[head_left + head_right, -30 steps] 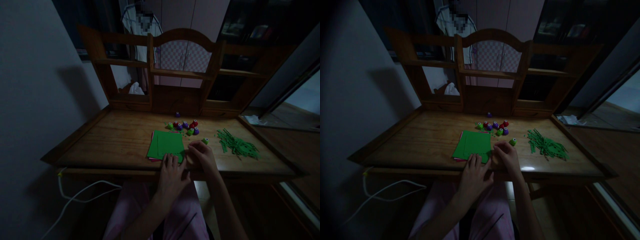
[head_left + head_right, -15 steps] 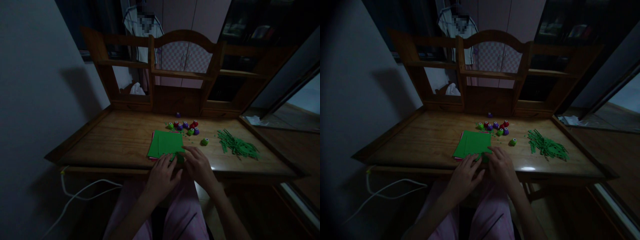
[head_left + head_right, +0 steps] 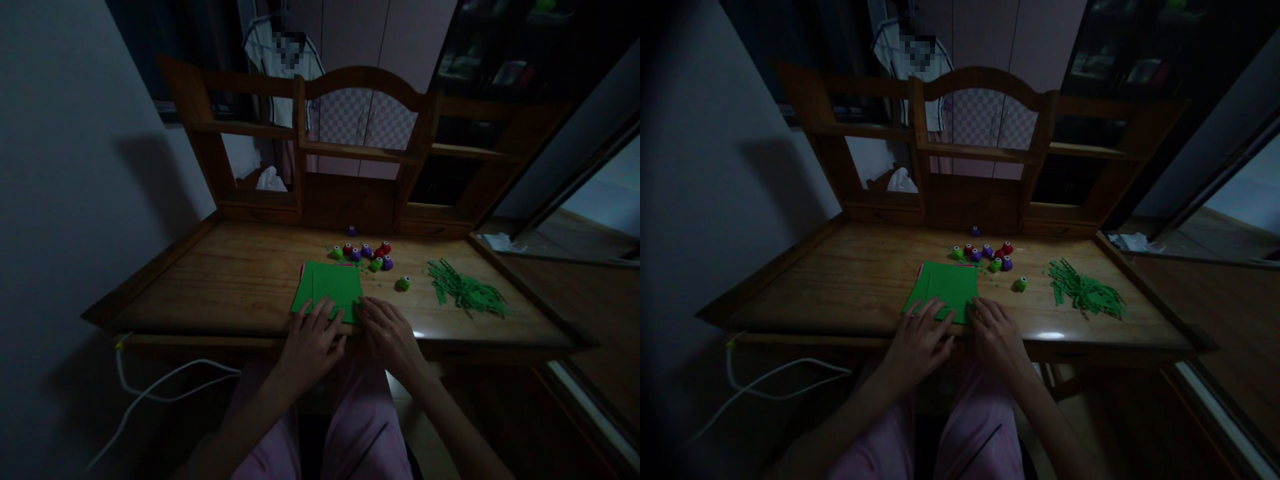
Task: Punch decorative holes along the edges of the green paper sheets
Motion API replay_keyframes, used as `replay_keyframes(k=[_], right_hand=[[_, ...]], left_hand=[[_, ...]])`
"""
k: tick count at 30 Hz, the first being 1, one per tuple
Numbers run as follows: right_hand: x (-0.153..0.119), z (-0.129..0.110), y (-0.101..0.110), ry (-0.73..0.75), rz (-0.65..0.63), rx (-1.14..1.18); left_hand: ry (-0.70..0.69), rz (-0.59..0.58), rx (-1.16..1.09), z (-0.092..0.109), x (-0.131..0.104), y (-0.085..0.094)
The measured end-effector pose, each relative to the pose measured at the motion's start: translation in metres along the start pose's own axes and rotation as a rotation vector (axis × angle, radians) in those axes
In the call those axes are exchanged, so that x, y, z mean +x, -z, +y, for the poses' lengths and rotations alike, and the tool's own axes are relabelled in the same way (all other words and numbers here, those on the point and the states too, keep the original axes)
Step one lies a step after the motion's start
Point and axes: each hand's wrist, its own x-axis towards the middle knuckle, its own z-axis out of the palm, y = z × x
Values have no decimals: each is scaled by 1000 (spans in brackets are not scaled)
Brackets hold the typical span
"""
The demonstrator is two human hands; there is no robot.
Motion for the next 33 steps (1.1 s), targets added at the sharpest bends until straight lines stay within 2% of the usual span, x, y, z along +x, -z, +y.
replay_keyframes(k=[6, 19, 22, 25, 29, 33], right_hand=[[-9, 8, 0, -3, 0, -39], [-12, 7, -4, -29, 44, -4], [-12, 6, -5, -29, 41, 20], [-11, 5, -6, -19, 35, 38], [-11, 5, -7, -5, 26, 44], [-12, 6, -8, -6, 4, 27]], left_hand=[[-12, 8, 36, -21, -10, 9], [32, 24, 90, -55, -34, 24], [26, 60, 71, -51, -33, 28], [10, 96, 16, -35, -25, 28], [-41, 14, -10, -12, -5, 20], [-26, -22, -14, -6, 6, 12]])
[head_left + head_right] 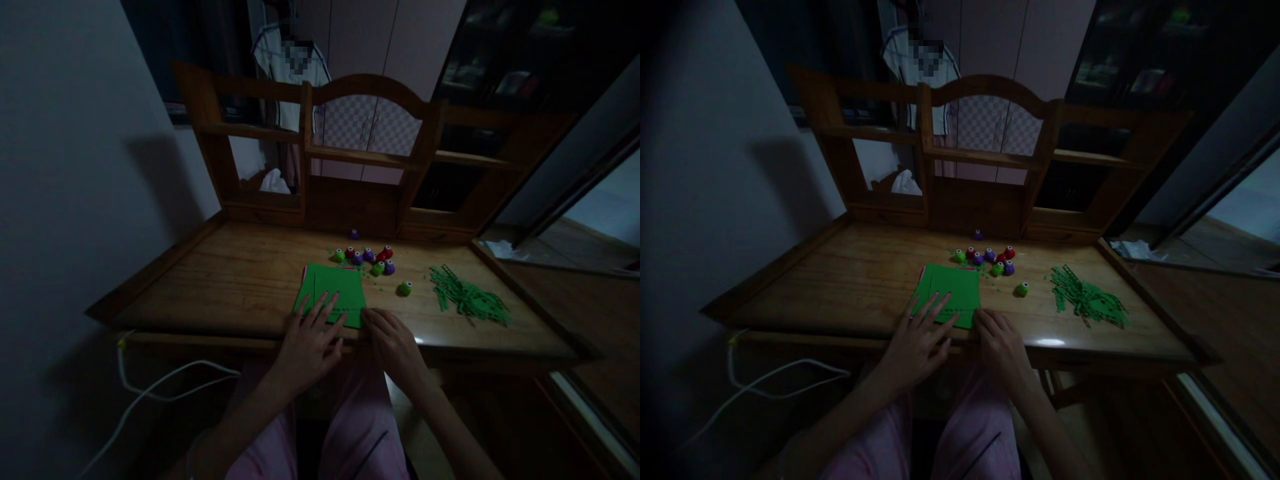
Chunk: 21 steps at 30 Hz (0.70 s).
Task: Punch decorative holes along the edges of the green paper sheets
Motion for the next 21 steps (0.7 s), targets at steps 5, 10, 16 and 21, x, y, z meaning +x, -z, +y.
replay_keyframes(k=[5, 10, 16, 21], right_hand=[[-1, 0, -1, 0, 11, -4], [0, 0, -1, -9, 32, 5], [-1, 0, -1, -8, 30, -3], [-1, -1, -1, -16, 36, 13]], left_hand=[[8, -31, 2, -10, -5, 6], [1, -11, 22, -26, -15, 14], [15, -7, 68, -47, -32, 18], [10, 9, 83, -55, -40, 20]])
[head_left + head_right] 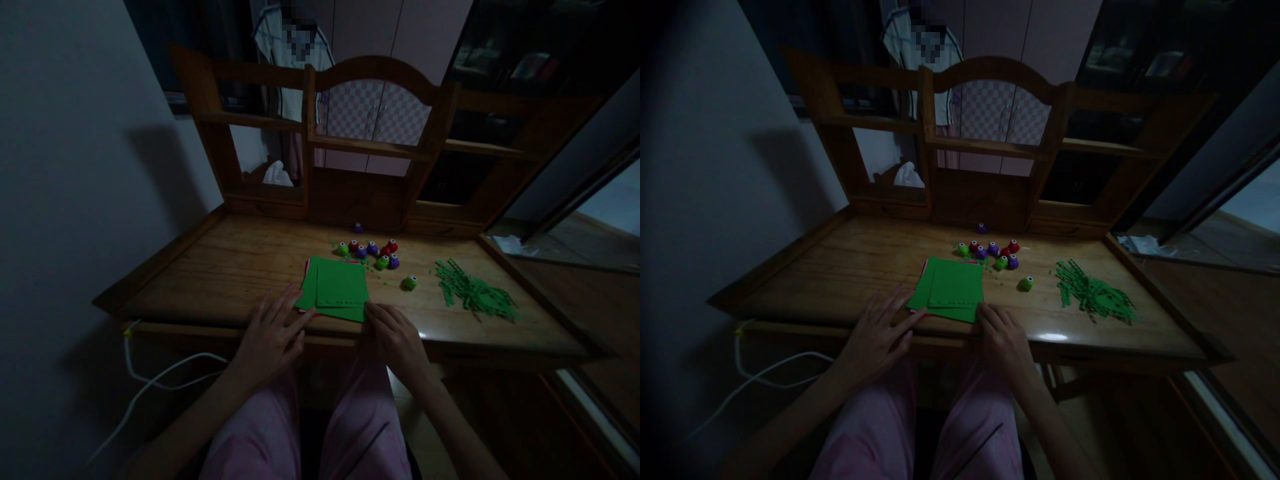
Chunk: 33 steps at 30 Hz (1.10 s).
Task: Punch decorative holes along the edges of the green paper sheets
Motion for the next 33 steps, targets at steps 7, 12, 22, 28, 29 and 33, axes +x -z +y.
replay_keyframes(k=[7, 12, 22, 28, 29, 33], right_hand=[[4, 4, 12, -155, 68, 158], [8, 9, 14, -285, 192, 274], [19, -5, 11, -420, 157, 550], [23, -14, 13, -354, 163, 533], [23, -15, 13, -333, 154, 523], [23, -19, 9, -260, 102, 469]], left_hand=[[150, 113, -120, 11, -2, -9], [225, 165, -170, 22, 1, -20], [133, 70, -102, 26, 8, -24], [119, 26, -99, 28, 11, -22], [126, 30, -98, 29, 11, -21], [136, 30, -103, 31, 13, -20]])
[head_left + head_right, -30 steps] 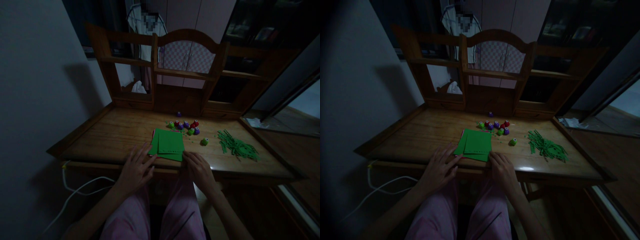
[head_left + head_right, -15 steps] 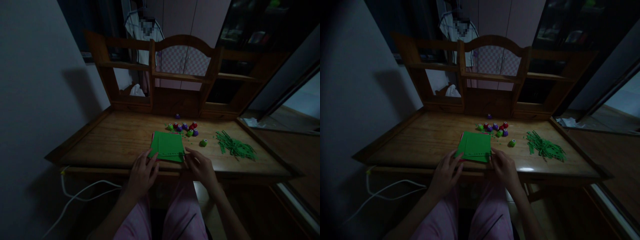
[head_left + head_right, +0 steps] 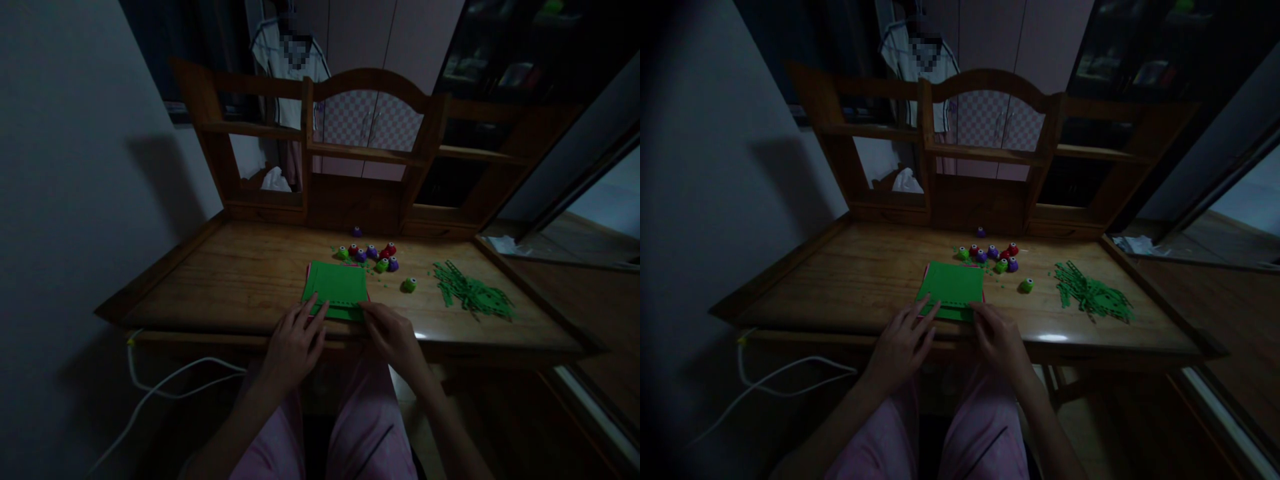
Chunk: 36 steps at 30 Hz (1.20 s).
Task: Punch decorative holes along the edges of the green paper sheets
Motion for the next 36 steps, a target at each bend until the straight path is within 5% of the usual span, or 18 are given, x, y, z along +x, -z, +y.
replay_keyframes(k=[11, 21, 36], right_hand=[[10, -8, -11, 250, -151, -443], [13, -2, -9, 351, -182, -485], [-9, 13, 3, 312, -85, -456]], left_hand=[[-24, -57, 85, 5, 8, 4], [-13, -48, 111, 5, 9, 2], [-57, -53, 166, 9, 11, 2]])
